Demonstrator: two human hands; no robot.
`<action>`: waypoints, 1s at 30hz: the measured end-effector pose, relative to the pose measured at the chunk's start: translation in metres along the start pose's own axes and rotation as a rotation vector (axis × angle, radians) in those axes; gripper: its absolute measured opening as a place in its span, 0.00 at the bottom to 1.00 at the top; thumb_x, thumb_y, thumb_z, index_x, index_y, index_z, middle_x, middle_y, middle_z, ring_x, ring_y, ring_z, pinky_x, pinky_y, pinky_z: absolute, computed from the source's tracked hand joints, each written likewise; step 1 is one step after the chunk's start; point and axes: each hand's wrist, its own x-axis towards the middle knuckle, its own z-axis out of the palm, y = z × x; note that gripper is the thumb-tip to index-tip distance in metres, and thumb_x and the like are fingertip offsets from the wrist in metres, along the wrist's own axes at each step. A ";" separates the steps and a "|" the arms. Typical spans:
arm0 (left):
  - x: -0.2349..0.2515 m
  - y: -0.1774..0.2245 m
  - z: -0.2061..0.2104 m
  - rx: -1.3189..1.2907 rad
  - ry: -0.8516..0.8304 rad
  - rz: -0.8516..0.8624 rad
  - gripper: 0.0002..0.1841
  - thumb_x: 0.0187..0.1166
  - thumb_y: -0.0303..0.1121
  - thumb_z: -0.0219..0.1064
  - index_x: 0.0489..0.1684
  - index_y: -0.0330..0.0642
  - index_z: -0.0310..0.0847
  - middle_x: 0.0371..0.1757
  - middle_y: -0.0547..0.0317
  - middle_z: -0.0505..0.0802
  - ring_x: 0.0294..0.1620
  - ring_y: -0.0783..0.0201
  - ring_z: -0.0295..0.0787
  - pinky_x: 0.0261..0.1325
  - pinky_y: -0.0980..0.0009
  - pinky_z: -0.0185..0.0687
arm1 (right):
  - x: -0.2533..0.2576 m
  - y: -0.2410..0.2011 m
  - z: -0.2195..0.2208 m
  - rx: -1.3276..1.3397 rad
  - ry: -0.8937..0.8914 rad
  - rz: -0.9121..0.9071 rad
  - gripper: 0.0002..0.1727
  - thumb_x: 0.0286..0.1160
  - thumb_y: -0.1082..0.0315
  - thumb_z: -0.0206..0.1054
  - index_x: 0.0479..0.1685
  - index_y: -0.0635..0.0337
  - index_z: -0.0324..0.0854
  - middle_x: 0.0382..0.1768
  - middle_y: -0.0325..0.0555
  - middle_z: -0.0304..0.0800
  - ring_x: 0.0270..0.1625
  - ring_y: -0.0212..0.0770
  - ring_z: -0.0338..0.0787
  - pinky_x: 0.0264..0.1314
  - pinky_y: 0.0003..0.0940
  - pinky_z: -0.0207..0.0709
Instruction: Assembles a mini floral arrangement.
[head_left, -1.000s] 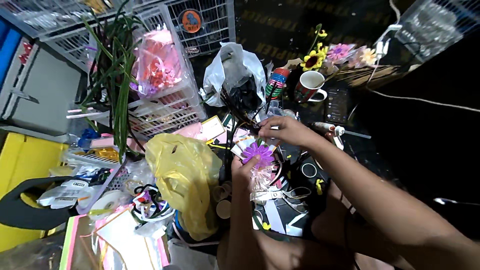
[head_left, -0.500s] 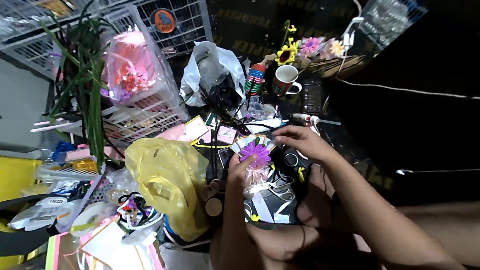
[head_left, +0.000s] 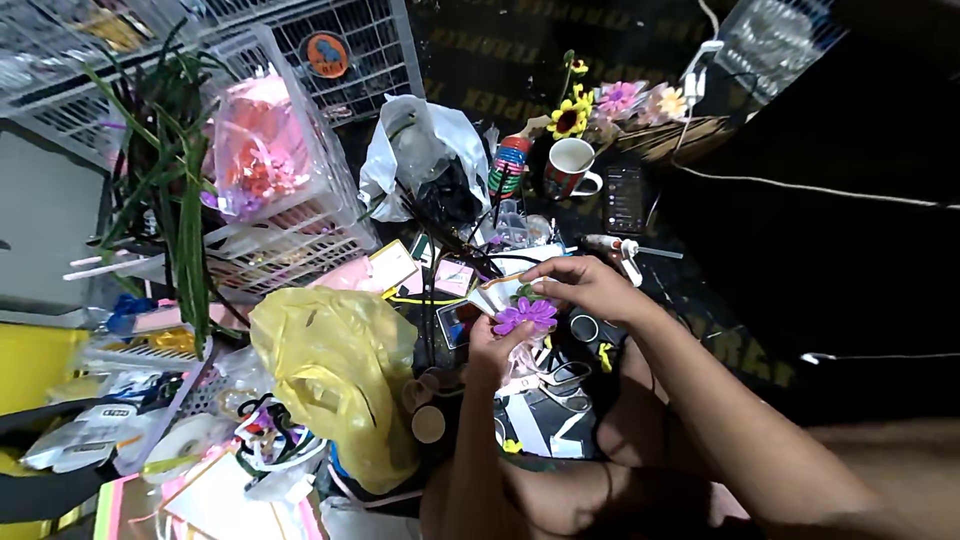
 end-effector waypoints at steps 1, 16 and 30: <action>0.001 0.000 -0.001 0.021 0.009 0.022 0.15 0.65 0.17 0.74 0.49 0.27 0.79 0.40 0.54 0.93 0.43 0.69 0.93 0.54 0.70 0.90 | 0.000 -0.001 0.000 -0.007 -0.023 -0.041 0.11 0.82 0.71 0.66 0.56 0.58 0.88 0.44 0.39 0.93 0.37 0.28 0.89 0.42 0.26 0.86; -0.003 0.002 -0.009 0.179 0.024 0.232 0.18 0.63 0.15 0.71 0.53 0.28 0.82 0.41 0.62 0.95 0.44 0.74 0.92 0.54 0.72 0.90 | -0.045 0.047 -0.017 -0.137 0.355 0.461 0.12 0.83 0.68 0.67 0.51 0.72 0.85 0.41 0.56 0.89 0.39 0.44 0.89 0.49 0.45 0.86; -0.006 0.006 -0.027 0.298 0.062 0.314 0.17 0.56 0.14 0.77 0.45 0.29 0.86 0.45 0.63 0.95 0.49 0.77 0.90 0.58 0.75 0.88 | -0.019 0.107 -0.059 -0.413 0.771 0.689 0.47 0.64 0.49 0.83 0.79 0.67 0.69 0.73 0.78 0.72 0.78 0.81 0.67 0.70 0.84 0.57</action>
